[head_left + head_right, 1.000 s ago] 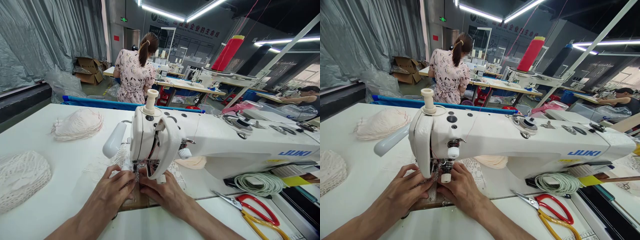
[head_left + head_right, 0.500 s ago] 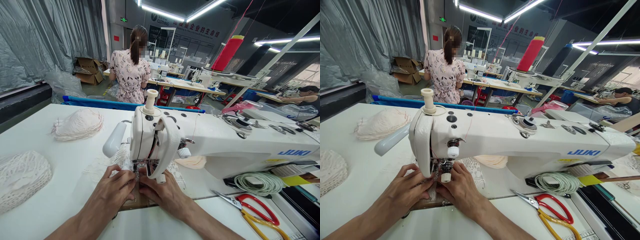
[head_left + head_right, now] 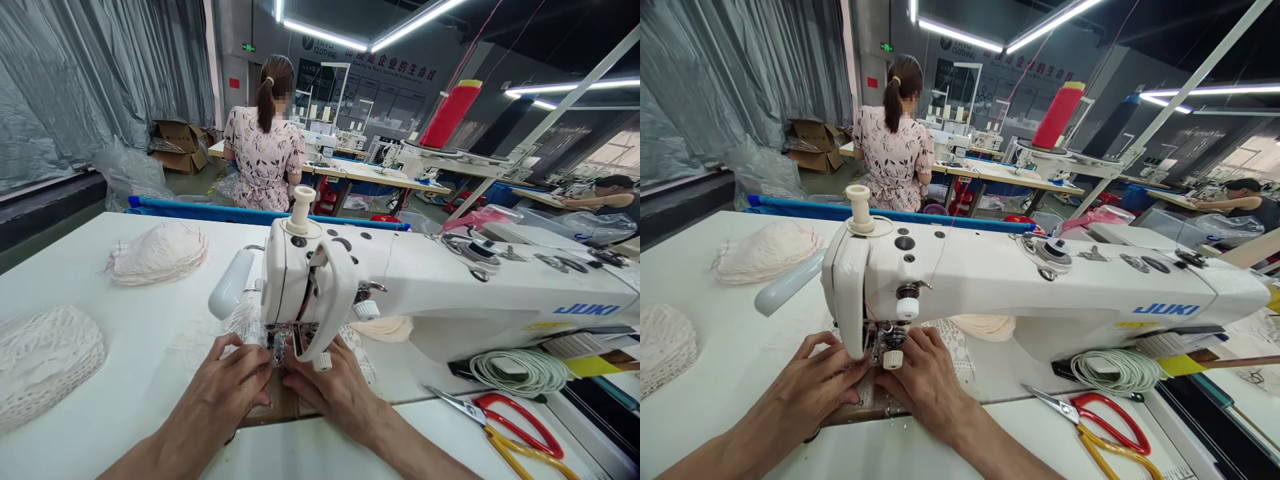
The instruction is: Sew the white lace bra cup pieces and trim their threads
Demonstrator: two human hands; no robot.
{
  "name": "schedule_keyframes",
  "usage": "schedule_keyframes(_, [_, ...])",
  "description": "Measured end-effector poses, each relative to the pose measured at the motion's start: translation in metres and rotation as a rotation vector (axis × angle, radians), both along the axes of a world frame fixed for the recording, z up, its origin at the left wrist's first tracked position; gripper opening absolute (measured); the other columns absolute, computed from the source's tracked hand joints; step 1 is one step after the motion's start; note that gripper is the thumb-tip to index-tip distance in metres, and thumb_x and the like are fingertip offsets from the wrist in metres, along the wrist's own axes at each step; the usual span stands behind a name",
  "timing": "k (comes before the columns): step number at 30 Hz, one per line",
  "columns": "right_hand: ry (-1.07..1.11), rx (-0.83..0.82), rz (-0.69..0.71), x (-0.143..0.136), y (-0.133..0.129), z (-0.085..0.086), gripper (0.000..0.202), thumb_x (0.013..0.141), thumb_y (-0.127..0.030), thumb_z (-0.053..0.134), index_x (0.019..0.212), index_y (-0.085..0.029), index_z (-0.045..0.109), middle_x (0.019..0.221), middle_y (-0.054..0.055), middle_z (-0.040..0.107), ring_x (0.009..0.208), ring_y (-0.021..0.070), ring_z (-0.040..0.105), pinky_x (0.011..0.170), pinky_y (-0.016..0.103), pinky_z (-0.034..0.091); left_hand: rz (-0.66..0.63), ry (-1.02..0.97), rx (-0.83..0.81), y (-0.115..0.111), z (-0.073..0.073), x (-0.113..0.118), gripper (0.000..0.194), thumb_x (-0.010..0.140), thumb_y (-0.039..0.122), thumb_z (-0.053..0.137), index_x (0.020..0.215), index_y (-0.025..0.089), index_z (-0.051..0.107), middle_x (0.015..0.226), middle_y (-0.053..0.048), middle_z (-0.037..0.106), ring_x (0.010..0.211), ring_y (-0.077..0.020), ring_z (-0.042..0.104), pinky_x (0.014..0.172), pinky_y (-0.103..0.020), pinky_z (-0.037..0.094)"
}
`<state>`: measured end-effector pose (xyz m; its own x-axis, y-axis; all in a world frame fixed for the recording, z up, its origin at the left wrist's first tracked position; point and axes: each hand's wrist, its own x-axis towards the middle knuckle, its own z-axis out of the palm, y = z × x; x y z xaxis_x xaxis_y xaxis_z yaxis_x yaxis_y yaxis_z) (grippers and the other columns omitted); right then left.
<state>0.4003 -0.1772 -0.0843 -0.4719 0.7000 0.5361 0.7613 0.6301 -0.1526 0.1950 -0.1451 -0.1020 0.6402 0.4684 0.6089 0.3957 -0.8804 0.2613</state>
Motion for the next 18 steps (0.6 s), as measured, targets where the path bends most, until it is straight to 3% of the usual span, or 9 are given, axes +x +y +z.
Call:
schedule_keyframes(5, [-0.064,-0.056,0.106,-0.005,-0.005,0.003,0.022,0.093,-0.034,0.045,0.101,-0.023,0.062,0.084,0.004,0.066,0.084,0.0193,0.057,0.084,0.038,0.039,-0.02,0.0,-0.021,0.001,-0.002,0.0,0.022,0.096,0.024,0.04,0.097,0.019,0.061,0.095,-0.001,0.068,0.081,-0.0149,0.061,0.084,-0.037,0.033])
schedule_keyframes(13, [-0.077,-0.054,0.099,-0.004,-0.005,-0.002,0.026,0.094,-0.037,0.043,0.098,-0.024,0.064,0.076,0.004,0.063,0.08,0.0182,0.054,0.082,0.036,0.038,-0.005,-0.009,-0.002,0.004,-0.008,0.0,0.024,0.096,0.028,0.039,0.097,0.019,0.061,0.095,-0.001,0.068,0.083,-0.0143,0.062,0.086,-0.037,0.031])
schedule_keyframes(18, [-0.048,-0.075,0.089,-0.003,-0.005,-0.003,0.027,0.094,-0.038,0.041,0.098,-0.023,0.064,0.078,0.004,0.061,0.081,0.0188,0.052,0.079,0.037,0.036,0.026,0.013,-0.005,0.006,-0.021,-0.003,0.012,0.091,0.026,0.051,0.096,0.021,0.061,0.092,0.002,0.066,0.077,-0.0122,0.061,0.089,-0.036,0.032])
